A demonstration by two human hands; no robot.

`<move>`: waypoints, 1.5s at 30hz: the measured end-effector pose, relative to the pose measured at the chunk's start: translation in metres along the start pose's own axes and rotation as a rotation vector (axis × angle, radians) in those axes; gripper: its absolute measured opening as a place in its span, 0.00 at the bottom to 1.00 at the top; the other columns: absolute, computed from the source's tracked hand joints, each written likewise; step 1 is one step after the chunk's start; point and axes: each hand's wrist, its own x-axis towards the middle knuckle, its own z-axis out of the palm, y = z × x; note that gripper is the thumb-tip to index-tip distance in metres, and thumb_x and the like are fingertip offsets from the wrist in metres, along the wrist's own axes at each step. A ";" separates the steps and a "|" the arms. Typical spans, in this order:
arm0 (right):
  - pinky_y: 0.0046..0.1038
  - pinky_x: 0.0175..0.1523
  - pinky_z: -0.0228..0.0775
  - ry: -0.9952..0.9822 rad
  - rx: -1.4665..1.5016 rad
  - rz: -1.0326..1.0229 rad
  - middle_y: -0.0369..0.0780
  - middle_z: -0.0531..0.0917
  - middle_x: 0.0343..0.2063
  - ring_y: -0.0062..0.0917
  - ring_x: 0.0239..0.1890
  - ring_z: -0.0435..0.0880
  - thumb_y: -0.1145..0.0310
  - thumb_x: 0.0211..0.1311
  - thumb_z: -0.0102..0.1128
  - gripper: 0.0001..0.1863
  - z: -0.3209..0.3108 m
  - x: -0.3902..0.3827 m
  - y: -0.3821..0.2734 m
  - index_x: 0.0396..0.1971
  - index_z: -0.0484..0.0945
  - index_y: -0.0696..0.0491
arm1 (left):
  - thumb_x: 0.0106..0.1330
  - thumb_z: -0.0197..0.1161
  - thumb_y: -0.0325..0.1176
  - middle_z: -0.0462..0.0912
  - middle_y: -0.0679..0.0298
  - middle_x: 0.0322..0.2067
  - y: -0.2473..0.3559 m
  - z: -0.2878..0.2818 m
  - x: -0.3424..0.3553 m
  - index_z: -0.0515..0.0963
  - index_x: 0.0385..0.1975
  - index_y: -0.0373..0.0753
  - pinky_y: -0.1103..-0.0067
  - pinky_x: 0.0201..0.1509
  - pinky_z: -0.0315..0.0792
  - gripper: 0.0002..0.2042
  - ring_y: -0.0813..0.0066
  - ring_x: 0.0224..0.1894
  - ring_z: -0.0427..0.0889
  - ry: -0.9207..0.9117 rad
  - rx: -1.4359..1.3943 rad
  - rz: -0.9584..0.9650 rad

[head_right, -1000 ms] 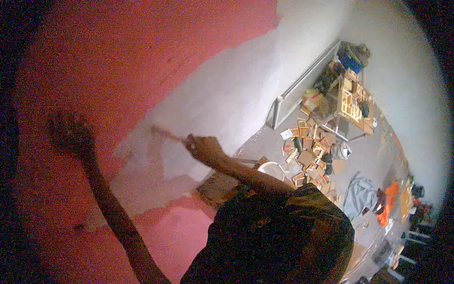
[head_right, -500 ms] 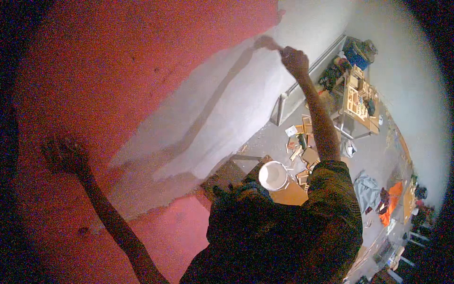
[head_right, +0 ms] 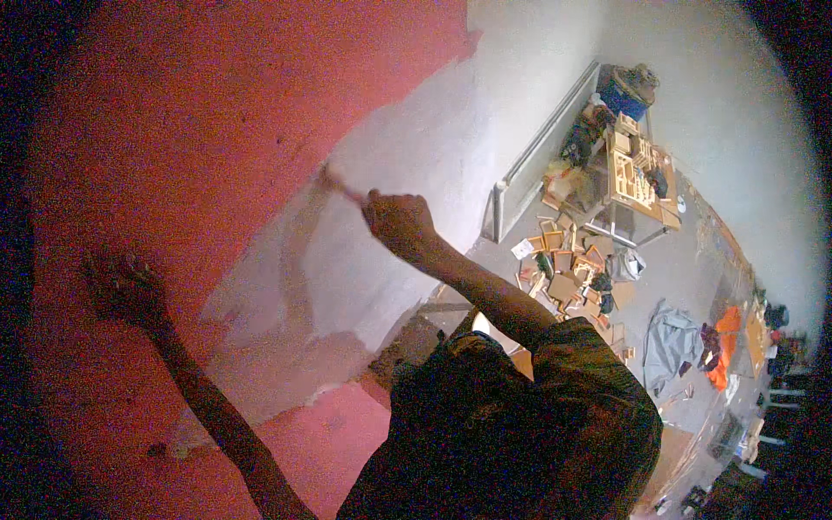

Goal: The recorder uses a paintbrush to apply white paint over a pink wall and ceiling corner.

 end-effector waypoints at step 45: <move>0.31 0.14 0.66 -0.028 0.077 -0.162 0.37 0.72 0.06 0.30 0.09 0.75 0.61 0.59 0.46 0.13 0.059 -0.084 -0.220 0.20 0.66 0.52 | 0.57 0.53 0.47 0.66 0.55 0.50 -0.072 -0.080 -0.110 0.71 0.44 0.46 0.59 0.51 0.52 0.18 0.57 0.54 0.62 0.104 -0.275 -0.501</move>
